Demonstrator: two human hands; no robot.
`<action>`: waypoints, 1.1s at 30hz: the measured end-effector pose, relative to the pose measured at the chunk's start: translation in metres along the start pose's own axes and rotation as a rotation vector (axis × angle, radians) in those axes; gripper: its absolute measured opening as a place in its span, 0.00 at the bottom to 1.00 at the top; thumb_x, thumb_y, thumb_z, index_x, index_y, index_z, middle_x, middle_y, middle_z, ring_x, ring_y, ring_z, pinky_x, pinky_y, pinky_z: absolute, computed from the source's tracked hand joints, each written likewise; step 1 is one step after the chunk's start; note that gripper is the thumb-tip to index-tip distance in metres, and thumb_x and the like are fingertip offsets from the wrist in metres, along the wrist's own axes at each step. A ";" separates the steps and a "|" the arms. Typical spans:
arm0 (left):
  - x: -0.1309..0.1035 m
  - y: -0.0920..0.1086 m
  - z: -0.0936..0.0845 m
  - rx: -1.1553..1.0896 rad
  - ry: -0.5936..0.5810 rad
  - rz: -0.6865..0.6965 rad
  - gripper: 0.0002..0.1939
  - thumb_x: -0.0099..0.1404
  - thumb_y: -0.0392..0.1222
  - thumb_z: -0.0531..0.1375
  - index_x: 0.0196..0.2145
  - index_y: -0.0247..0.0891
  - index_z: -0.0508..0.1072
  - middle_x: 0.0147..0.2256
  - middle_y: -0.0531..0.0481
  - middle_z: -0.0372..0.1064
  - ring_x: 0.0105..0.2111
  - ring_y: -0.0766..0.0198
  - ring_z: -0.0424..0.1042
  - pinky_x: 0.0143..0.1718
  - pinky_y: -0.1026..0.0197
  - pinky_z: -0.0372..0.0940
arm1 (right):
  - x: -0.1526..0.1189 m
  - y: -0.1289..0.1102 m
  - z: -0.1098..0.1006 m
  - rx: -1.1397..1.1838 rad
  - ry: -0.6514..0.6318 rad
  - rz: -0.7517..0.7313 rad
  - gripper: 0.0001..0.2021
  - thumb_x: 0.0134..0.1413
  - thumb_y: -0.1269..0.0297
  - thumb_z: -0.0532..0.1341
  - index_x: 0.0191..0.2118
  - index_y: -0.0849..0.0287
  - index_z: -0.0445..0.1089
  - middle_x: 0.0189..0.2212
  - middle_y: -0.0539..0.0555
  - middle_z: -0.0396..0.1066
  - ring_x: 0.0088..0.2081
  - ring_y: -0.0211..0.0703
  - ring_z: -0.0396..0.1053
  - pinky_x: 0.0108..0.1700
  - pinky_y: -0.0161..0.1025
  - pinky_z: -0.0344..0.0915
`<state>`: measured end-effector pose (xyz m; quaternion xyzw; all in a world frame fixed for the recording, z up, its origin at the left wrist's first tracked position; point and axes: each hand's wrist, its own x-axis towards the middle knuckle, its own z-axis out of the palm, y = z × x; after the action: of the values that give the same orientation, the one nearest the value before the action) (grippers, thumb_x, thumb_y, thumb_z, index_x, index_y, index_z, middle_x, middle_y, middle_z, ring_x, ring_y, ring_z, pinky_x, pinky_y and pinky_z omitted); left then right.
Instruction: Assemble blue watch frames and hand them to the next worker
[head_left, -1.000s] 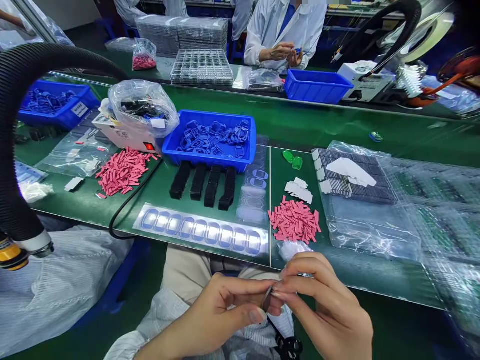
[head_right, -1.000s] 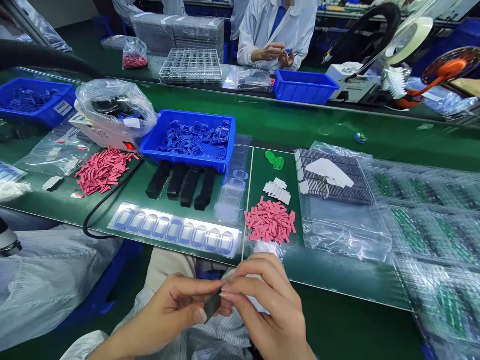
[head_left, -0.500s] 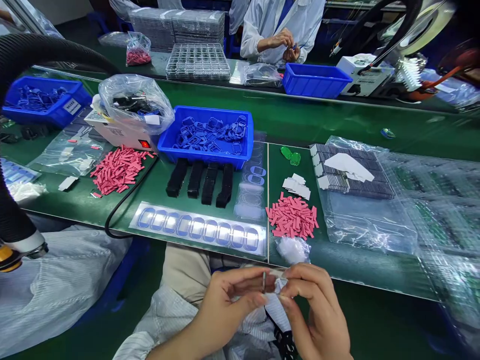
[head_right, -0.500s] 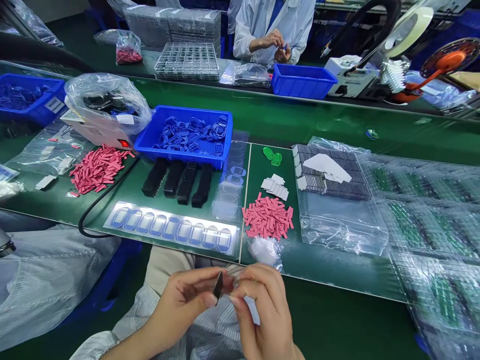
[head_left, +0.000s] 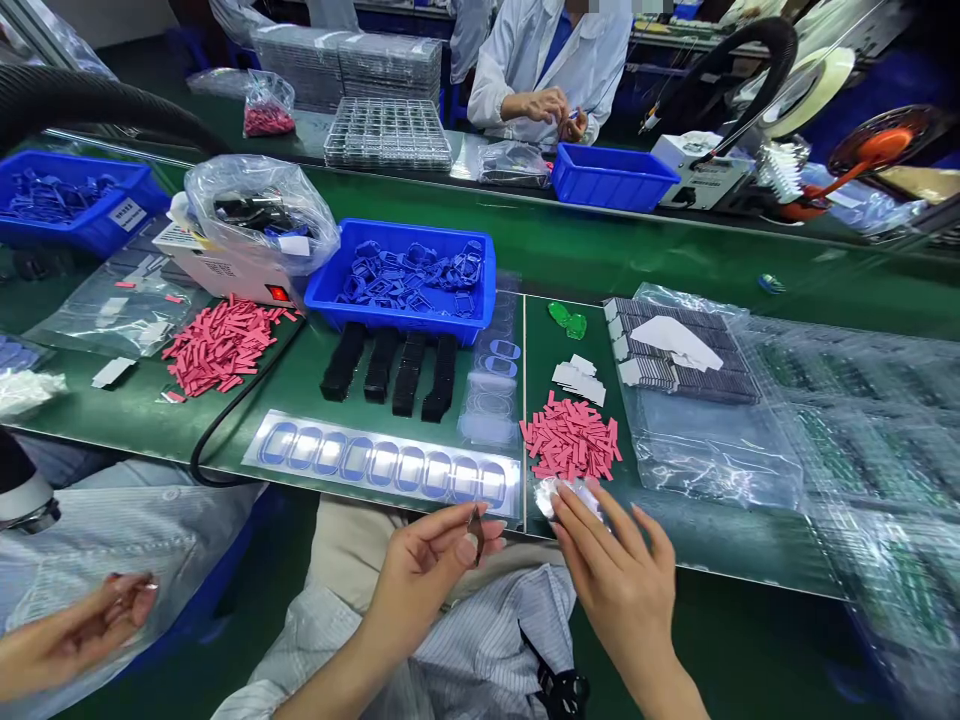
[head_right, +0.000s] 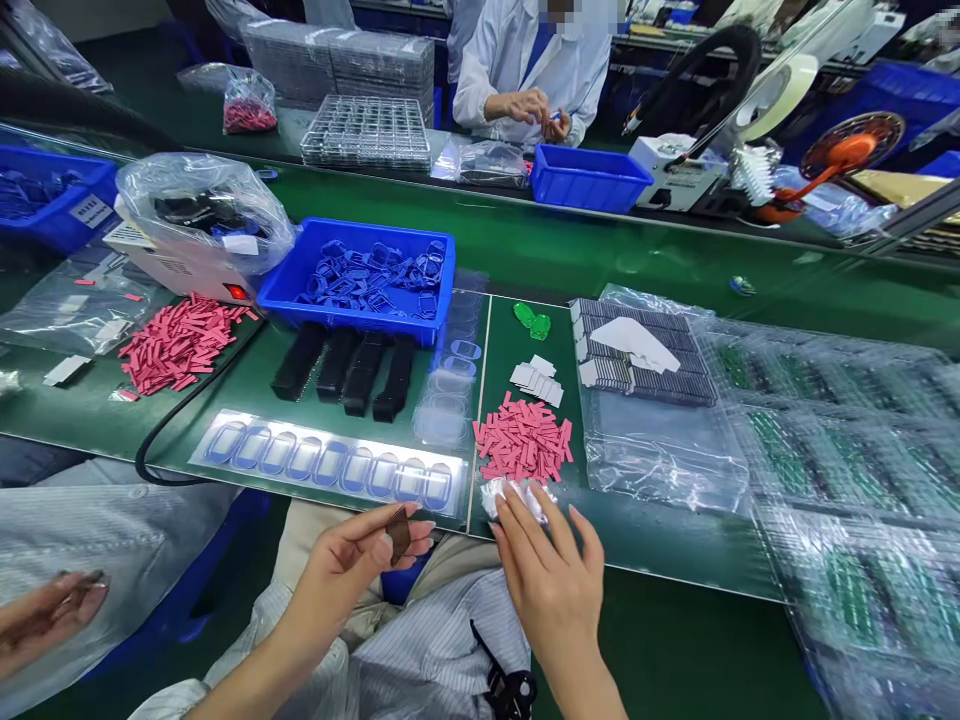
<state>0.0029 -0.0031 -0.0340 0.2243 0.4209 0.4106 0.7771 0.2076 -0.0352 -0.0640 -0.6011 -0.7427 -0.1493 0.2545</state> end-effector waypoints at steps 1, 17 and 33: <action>-0.001 0.001 0.000 0.014 -0.010 0.009 0.16 0.52 0.47 0.69 0.39 0.43 0.80 0.35 0.46 0.81 0.35 0.60 0.79 0.41 0.62 0.73 | 0.001 -0.002 -0.004 0.014 -0.012 -0.026 0.13 0.56 0.73 0.61 0.47 0.58 0.69 0.41 0.55 0.77 0.47 0.52 0.72 0.51 0.51 0.59; -0.020 0.014 0.008 0.023 -0.441 -0.127 0.29 0.53 0.62 0.62 0.43 0.36 0.78 0.36 0.41 0.80 0.39 0.57 0.78 0.42 0.60 0.68 | 0.041 -0.061 -0.036 1.233 -0.123 0.208 0.13 0.56 0.65 0.62 0.46 0.55 0.63 0.41 0.57 0.75 0.46 0.47 0.73 0.46 0.45 0.72; -0.025 0.020 0.005 0.317 -0.392 0.040 0.22 0.58 0.54 0.62 0.49 0.47 0.75 0.45 0.47 0.77 0.48 0.55 0.74 0.51 0.58 0.65 | 0.053 -0.044 -0.051 0.839 -0.042 0.110 0.08 0.50 0.77 0.62 0.32 0.56 0.72 0.29 0.53 0.68 0.35 0.43 0.66 0.32 0.41 0.66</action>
<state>-0.0102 -0.0126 -0.0053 0.4266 0.3169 0.3035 0.7909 0.1677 -0.0292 0.0117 -0.4873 -0.7109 0.1921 0.4693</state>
